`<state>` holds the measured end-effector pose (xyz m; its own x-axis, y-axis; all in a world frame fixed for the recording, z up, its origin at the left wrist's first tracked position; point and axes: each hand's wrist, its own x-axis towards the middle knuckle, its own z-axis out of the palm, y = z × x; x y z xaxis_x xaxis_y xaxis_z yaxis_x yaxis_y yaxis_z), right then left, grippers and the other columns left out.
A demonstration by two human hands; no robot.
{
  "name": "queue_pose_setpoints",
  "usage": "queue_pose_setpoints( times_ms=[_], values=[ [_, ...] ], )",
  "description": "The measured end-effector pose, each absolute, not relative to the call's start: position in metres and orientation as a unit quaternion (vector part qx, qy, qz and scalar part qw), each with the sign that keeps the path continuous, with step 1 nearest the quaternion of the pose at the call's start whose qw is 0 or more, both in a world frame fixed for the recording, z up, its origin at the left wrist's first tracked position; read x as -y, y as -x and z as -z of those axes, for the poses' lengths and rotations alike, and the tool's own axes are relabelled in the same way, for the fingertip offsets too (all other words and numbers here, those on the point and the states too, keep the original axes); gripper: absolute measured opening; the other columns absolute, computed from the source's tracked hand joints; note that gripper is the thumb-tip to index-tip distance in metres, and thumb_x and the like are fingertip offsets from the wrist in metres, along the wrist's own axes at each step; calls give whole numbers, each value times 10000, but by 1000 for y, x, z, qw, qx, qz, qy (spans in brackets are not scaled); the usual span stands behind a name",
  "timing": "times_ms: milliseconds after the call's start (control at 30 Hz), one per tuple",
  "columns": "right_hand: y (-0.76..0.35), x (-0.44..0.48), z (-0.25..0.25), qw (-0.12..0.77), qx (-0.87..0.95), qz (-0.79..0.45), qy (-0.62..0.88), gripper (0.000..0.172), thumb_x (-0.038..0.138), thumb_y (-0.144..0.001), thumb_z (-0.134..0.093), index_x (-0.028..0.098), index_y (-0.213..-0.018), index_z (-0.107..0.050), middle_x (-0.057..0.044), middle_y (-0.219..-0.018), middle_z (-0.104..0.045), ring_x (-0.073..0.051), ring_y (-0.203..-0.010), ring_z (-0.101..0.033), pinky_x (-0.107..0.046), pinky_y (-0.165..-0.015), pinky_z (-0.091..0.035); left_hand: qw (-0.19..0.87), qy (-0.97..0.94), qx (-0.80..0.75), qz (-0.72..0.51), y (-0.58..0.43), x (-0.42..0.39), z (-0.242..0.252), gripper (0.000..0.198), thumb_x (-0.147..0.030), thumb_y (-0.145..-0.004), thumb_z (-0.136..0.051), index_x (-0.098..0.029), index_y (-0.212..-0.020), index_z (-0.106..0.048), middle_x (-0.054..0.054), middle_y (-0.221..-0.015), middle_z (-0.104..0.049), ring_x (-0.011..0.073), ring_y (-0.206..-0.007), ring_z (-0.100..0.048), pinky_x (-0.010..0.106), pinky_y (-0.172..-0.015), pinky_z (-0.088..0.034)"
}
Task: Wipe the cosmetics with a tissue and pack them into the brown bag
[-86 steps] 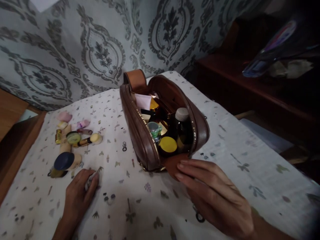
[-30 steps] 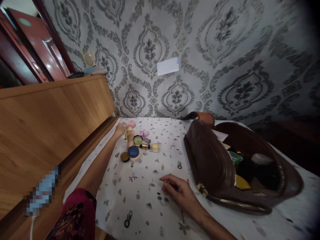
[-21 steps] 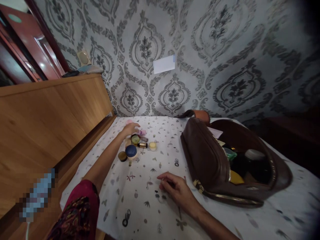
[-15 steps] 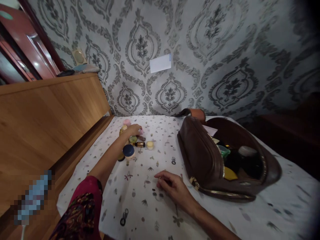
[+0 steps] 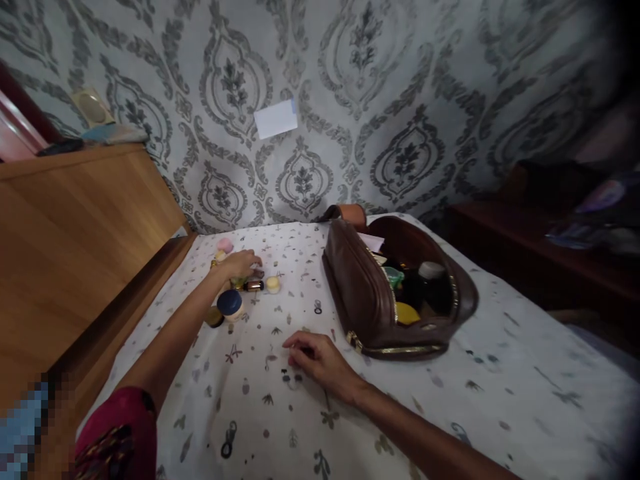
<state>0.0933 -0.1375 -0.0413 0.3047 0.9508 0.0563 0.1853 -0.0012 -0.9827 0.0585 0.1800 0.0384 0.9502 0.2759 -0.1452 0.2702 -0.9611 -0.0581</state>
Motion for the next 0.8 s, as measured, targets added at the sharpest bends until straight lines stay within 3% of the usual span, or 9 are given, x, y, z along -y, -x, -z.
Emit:
queue_pose_setpoints(
  times_ms=[133,267,400,533,700,800],
  values=[
    [-91,137,40,536,448,-374,610,216,138,-813,-523,151,-928,-706,-8,-681,-670,-109,-588,-545,-209,-562,-398,40,987,126,-95,-61,-173,-32,307,-138,-728,-578,-219,-1004,-687,75,-1077,-644,241,-1019,-599,279,-791,-449],
    [-91,138,39,553,434,-380,601,240,80,-770,-531,149,-907,-716,6,-671,-663,-97,-590,-559,-198,-578,-415,49,990,113,-75,-62,-170,-30,218,-158,-761,-546,-201,-937,-666,89,-1036,-657,240,-973,-616,287,-770,-451],
    [-91,138,41,569,424,-384,591,238,61,-744,-538,144,-878,-715,19,-641,-643,-90,-573,-558,-197,-578,-426,35,993,111,-24,-61,-167,-42,240,-268,-863,-460,-178,-1026,-612,98,-1047,-645,230,-951,-617,305,-810,-457],
    [-92,138,46,609,409,-373,568,200,147,-794,-571,153,-954,-692,7,-723,-639,-92,-620,-584,-197,-580,-443,-147,977,120,102,-55,-142,-64,337,-460,-865,-481,-185,-1018,-600,53,-959,-671,220,-901,-611,311,-839,-477],
    [-95,135,51,686,360,-347,529,580,410,-804,-667,223,-1319,-478,-96,-1195,-553,-132,-810,-611,-219,-550,-505,-383,901,154,134,-24,-70,-65,475,-562,-775,-653,-186,-1065,-664,55,-1003,-710,261,-979,-635,303,-807,-522],
    [-98,135,49,707,358,-368,487,585,517,-787,-674,199,-1245,-499,-97,-1148,-567,-162,-874,-606,-239,-588,-518,-434,878,171,110,-5,-28,-47,520,-560,-737,-704,-191,-1102,-665,68,-1106,-696,276,-1056,-627,302,-833,-528]
  ],
)
